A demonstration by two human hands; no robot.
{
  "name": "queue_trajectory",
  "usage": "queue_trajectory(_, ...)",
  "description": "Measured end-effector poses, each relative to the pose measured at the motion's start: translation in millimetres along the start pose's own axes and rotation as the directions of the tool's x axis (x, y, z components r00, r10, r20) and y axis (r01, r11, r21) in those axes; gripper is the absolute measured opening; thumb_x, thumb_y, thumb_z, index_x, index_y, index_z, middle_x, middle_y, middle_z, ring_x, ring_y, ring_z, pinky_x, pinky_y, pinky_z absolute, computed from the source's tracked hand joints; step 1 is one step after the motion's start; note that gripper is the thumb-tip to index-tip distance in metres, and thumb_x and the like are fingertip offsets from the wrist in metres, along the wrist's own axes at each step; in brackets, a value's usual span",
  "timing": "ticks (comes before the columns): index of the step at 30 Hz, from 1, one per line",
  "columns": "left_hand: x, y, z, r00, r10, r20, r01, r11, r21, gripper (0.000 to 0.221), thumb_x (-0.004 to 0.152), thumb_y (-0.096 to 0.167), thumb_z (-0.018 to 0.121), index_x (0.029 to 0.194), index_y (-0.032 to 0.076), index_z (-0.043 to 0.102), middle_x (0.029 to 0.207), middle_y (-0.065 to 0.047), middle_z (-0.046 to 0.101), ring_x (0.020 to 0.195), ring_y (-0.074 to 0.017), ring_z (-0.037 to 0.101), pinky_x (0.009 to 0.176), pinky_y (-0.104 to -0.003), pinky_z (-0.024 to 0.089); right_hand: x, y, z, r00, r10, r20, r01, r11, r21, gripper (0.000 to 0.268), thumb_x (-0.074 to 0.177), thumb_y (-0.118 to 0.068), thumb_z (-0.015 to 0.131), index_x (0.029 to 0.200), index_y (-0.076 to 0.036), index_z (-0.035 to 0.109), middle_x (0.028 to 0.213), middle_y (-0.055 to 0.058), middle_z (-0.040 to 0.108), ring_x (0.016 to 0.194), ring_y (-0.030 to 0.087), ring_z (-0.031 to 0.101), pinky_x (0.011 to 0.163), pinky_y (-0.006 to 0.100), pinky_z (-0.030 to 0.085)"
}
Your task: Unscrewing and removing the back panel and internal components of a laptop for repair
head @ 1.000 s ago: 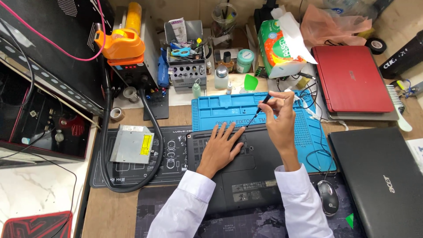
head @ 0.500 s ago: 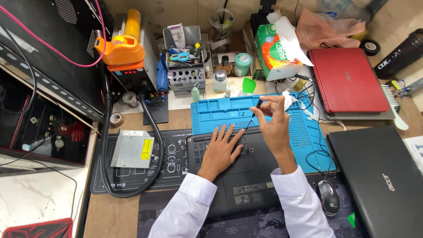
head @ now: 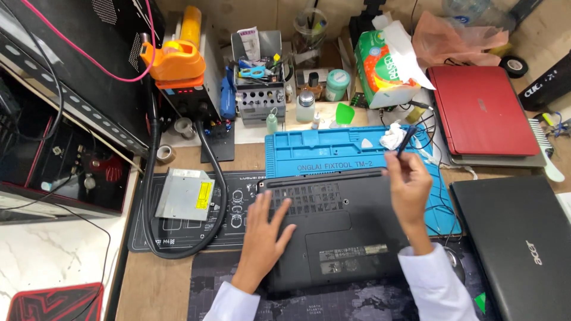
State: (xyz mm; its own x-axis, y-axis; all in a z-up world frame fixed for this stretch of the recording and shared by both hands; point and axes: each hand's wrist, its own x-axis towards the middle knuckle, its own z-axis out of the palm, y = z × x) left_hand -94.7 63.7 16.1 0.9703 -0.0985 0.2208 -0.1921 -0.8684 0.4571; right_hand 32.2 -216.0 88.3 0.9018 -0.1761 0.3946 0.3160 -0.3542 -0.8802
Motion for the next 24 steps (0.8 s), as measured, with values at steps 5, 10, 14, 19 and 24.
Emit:
queue_trajectory(5, -17, 12, -31, 0.869, -0.464, 0.172, 0.479, 0.702, -0.527, 0.058, 0.097, 0.035, 0.058, 0.153, 0.022, 0.045, 0.166, -0.009, 0.025, 0.155, -0.0264, 0.022, 0.120, -0.048, 0.028, -27, 49, -41, 0.988, 0.108, 0.111, -0.071, 0.953, -0.296, 0.049, 0.115, -0.030, 0.049, 0.072, -0.007, 0.052, 0.083, 0.006, 0.055, 0.090, 0.018, 0.059, 0.081, 0.034, 0.039)
queue_trajectory(10, -3, 7, -40, 0.724, -0.620, 0.301, 0.575, 0.302, -0.761, 0.054, 0.092, 0.028, 0.061, 0.146, 0.020, 0.056, 0.155, -0.008, 0.054, 0.142, -0.0244, 0.051, 0.117, -0.037, 0.042, -63, 67, -47, 0.944, 0.278, 0.175, -0.196, 0.904, -0.380, 0.054, 0.111, -0.038, 0.042, 0.072, -0.004, 0.056, 0.119, 0.018, 0.063, 0.142, 0.026, 0.052, 0.107, 0.039, 0.038)
queue_trajectory(14, 6, -9, -29, 0.613, -0.719, 0.328, 0.490, 0.021, -0.871, 0.055, 0.086, 0.014, 0.066, 0.141, 0.012, 0.062, 0.122, -0.017, 0.071, 0.107, -0.0182, 0.064, 0.088, -0.033, 0.050, -75, 36, -35, 0.952, 0.252, 0.175, -0.180, 0.921, -0.345, 0.047, 0.111, -0.030, 0.047, 0.073, -0.002, 0.049, 0.141, 0.021, 0.059, 0.144, 0.036, 0.046, 0.106, 0.048, 0.038)
queue_trajectory(19, 1, -36, 2, 0.639, -0.718, 0.275, 0.378, -0.017, -0.926, 0.055, 0.085, 0.003, 0.072, 0.138, -0.005, 0.060, 0.105, -0.025, 0.073, 0.080, -0.0230, 0.069, 0.065, -0.033, 0.056, -82, 41, -34, 0.974, 0.163, 0.154, -0.097, 0.925, -0.369, 0.045, 0.114, -0.026, 0.049, 0.075, -0.003, 0.046, 0.143, 0.023, 0.058, 0.136, 0.046, 0.050, 0.113, 0.054, 0.037)
queue_trajectory(24, 13, -24, -16, 0.714, -0.670, 0.205, 0.318, 0.049, -0.947, 0.048, 0.080, 0.002, 0.082, 0.127, -0.002, 0.071, 0.090, -0.018, 0.070, 0.077, -0.0182, 0.065, 0.065, -0.027, 0.054, -86, 47, -38, 0.985, 0.164, 0.058, -0.136, 0.931, -0.338, 0.046, 0.117, -0.028, 0.048, 0.078, -0.003, 0.047, 0.147, 0.022, 0.054, 0.141, 0.045, 0.046, 0.116, 0.056, 0.035)
